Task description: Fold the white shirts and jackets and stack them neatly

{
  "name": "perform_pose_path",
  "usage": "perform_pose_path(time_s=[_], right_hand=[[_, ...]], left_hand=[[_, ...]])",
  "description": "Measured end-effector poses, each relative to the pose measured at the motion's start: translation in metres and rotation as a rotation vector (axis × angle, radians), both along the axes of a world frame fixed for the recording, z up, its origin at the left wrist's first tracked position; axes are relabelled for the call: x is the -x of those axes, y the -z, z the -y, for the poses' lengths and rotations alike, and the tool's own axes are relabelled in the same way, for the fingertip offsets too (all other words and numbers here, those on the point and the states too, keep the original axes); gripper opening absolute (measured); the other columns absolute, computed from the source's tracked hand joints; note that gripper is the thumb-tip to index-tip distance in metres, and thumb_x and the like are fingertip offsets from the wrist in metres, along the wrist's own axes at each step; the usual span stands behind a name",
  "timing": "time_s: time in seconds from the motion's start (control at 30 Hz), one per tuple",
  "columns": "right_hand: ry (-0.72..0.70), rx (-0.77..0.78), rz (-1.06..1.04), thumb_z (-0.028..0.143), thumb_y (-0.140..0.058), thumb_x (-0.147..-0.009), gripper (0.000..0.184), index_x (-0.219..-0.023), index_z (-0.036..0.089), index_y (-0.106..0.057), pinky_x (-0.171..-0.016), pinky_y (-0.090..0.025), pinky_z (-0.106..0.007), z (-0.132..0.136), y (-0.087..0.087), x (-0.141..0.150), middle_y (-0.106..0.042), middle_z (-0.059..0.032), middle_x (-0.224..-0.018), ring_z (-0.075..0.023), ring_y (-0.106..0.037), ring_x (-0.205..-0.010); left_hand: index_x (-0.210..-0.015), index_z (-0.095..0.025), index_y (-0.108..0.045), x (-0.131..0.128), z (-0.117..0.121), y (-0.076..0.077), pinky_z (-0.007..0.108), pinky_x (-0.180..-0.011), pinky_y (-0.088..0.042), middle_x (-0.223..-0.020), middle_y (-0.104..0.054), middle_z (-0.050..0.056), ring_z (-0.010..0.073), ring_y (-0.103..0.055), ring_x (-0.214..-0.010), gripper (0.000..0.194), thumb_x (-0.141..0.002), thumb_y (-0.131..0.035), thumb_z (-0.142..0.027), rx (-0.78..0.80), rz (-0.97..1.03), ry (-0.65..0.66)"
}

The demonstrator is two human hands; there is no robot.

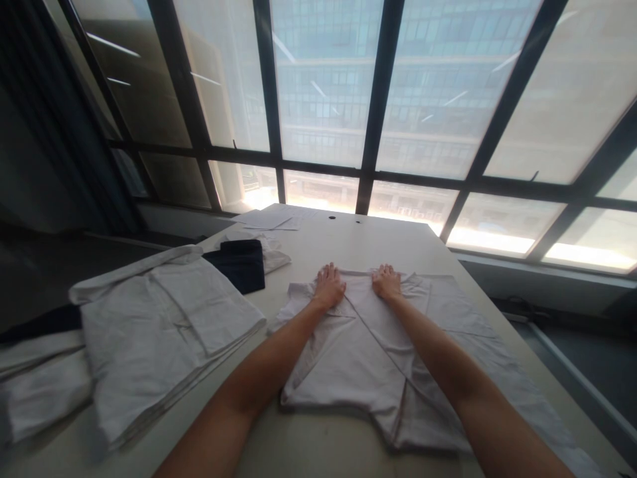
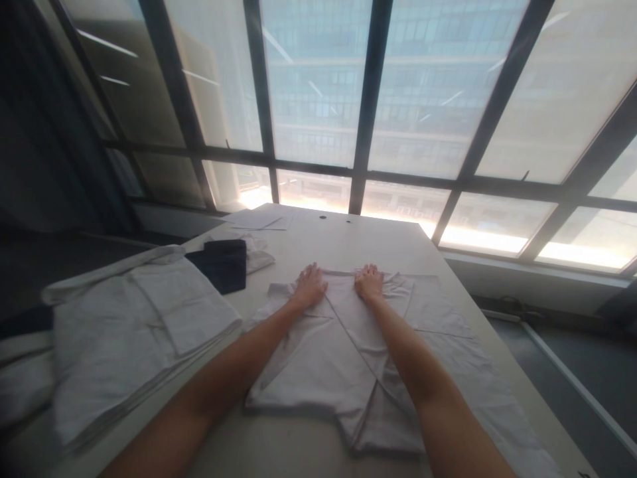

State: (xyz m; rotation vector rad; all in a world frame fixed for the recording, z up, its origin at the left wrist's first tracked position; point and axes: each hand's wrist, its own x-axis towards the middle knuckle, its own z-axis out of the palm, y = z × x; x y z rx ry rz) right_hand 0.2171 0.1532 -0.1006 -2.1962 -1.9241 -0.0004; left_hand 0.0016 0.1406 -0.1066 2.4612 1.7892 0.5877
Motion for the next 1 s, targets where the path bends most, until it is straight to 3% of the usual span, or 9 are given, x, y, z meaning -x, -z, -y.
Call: perform_pose_path(time_s=[0.07, 0.13, 0.3, 0.43, 0.57, 0.77, 0.93, 1.0], right_hand=[[0.008, -0.072, -0.011, 0.035, -0.03, -0.102, 0.059, -0.155, 0.007, -0.032, -0.118, -0.011, -0.056, 0.002, 0.0, 0.003, -0.025, -0.0229, -0.162, -0.0318, -0.017, -0.151], [-0.021, -0.141, -0.041, 0.031, -0.036, -0.101, 0.055, -0.151, 0.008, -0.039, -0.119, -0.014, -0.051, 0.004, -0.001, 0.005, -0.032, -0.0216, -0.159, -0.0301, -0.022, -0.149], [-0.03, -0.155, -0.123, 0.03, -0.048, -0.097, 0.038, -0.13, 0.014, -0.06, -0.107, -0.036, -0.036, -0.002, -0.005, -0.002, -0.06, -0.0183, -0.134, -0.0267, -0.05, -0.129], [-0.009, -0.121, -0.206, 0.031, -0.053, -0.095, 0.036, -0.126, 0.015, -0.062, -0.098, -0.044, -0.032, -0.02, -0.01, -0.01, -0.068, -0.016, -0.121, -0.0251, -0.06, -0.116], [-0.022, -0.069, -0.283, 0.031, -0.061, -0.09, 0.038, -0.125, 0.016, -0.063, -0.088, -0.049, -0.028, -0.041, -0.014, -0.014, -0.073, -0.0101, -0.106, -0.0212, -0.068, -0.103], [-0.025, -0.056, -0.291, 0.033, -0.069, -0.085, 0.038, -0.119, 0.018, -0.066, -0.088, -0.049, -0.03, -0.045, -0.016, -0.019, -0.074, -0.0086, -0.1, -0.0225, -0.068, -0.1], [0.024, -0.15, -0.189, 0.034, -0.052, -0.097, 0.038, -0.128, 0.014, -0.06, -0.105, -0.038, -0.045, -0.021, -0.014, -0.01, -0.061, -0.0215, -0.129, -0.0336, -0.051, -0.127], [-0.013, -0.195, -0.117, 0.03, -0.042, -0.1, 0.041, -0.135, 0.014, -0.055, -0.109, -0.032, -0.046, -0.011, -0.012, 0.003, -0.053, -0.0221, -0.14, -0.0337, -0.043, -0.135]], left_hand=[[-0.151, -0.013, -0.041, -0.001, 0.0, 0.001, 0.056, -0.121, -0.014, -0.163, -0.027, 0.016, 0.0326, -0.019, -0.152, 0.056, -0.099, -0.042, -0.034, -0.003, -0.014, 0.166], [-0.148, -0.017, -0.046, -0.002, -0.001, 0.002, 0.057, -0.12, -0.019, -0.16, -0.034, 0.013, 0.0325, -0.025, -0.15, 0.051, -0.1, -0.043, -0.036, 0.02, -0.013, 0.212], [-0.139, -0.016, -0.054, 0.002, -0.006, 0.002, 0.049, -0.117, -0.031, -0.153, -0.045, 0.015, 0.0285, -0.038, -0.143, 0.043, -0.097, -0.045, -0.021, -0.028, 0.045, 0.051], [-0.13, -0.015, -0.061, 0.005, -0.01, -0.003, 0.043, -0.111, -0.04, -0.149, -0.047, 0.016, 0.0282, -0.05, -0.131, 0.039, -0.094, -0.046, -0.016, -0.063, 0.091, -0.102], [-0.126, -0.021, -0.065, 0.005, -0.011, -0.008, 0.034, -0.106, -0.044, -0.141, -0.054, 0.01, 0.0228, -0.055, -0.124, 0.036, -0.094, -0.048, -0.018, -0.049, 0.109, -0.131], [-0.122, -0.025, -0.069, 0.006, -0.005, -0.007, 0.044, -0.109, -0.041, -0.148, -0.049, 0.008, 0.0291, -0.047, -0.133, 0.033, -0.095, -0.05, -0.027, -0.023, 0.06, -0.098], [-0.139, -0.015, -0.056, 0.003, -0.001, -0.002, 0.056, -0.12, -0.02, -0.159, -0.035, 0.015, 0.0361, -0.021, -0.15, 0.045, -0.098, -0.043, -0.029, -0.039, -0.057, -0.068], [-0.144, -0.014, -0.05, -0.001, -0.002, -0.001, 0.057, -0.121, -0.017, -0.161, -0.032, 0.016, 0.034, -0.016, -0.152, 0.048, -0.099, -0.038, -0.027, -0.072, -0.095, 0.002]])
